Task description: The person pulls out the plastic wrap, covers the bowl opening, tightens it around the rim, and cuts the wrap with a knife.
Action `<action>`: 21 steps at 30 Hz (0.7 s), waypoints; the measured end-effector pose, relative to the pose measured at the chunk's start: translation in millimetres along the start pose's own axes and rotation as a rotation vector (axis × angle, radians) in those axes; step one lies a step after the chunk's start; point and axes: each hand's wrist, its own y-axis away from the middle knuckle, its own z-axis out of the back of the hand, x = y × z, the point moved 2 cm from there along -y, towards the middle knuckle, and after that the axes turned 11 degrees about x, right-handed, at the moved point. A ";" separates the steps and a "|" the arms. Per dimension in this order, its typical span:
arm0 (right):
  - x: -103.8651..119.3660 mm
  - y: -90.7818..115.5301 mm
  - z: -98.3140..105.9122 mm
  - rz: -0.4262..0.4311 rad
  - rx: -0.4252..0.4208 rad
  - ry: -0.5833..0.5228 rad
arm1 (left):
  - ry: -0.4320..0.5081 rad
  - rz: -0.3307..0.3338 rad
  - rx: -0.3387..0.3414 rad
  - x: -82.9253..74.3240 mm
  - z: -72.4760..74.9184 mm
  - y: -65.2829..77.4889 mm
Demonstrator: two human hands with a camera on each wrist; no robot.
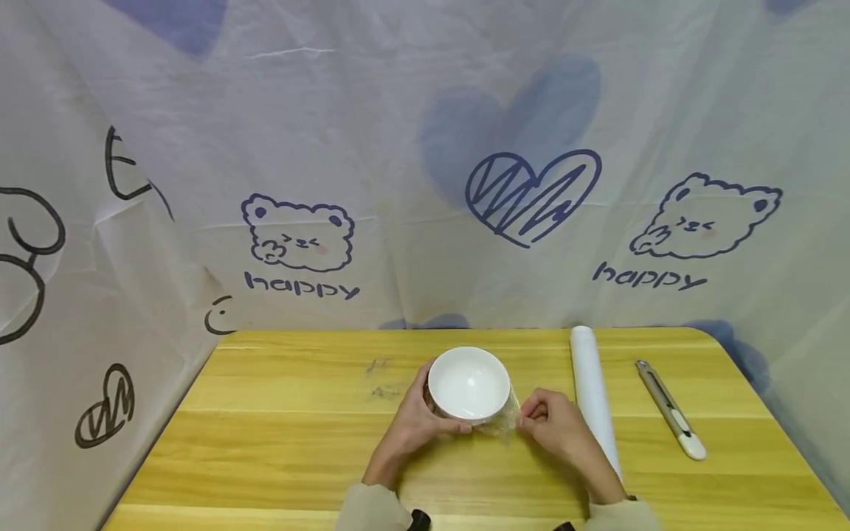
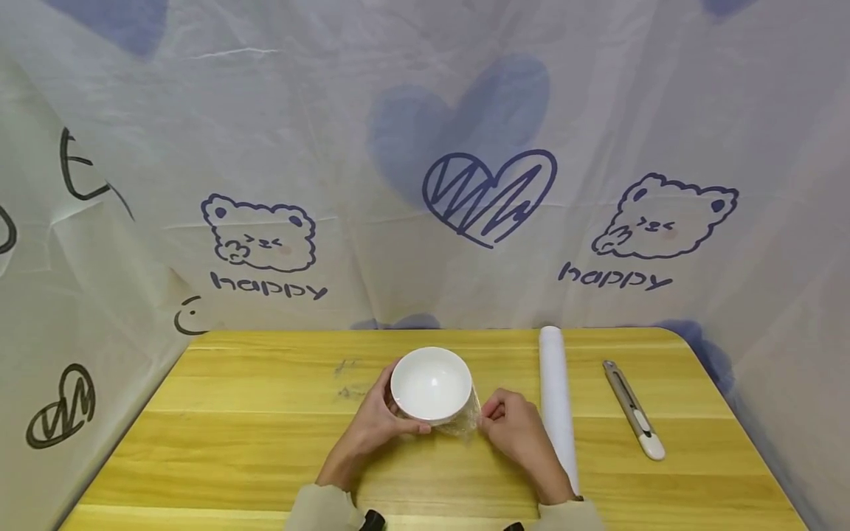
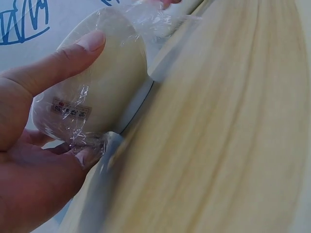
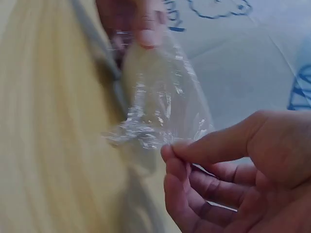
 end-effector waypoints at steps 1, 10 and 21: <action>0.7 -0.8 -2.8 0.003 -0.022 0.064 | 0.004 -0.004 0.002 -0.2 0.1 0.1; 9.2 -0.7 -35.0 0.056 -0.140 0.149 | 0.056 0.020 0.016 0.5 -1.5 1.6; 2.4 -7.0 -43.5 -0.033 -0.165 -0.108 | 0.090 0.028 0.035 -0.2 -2.3 0.5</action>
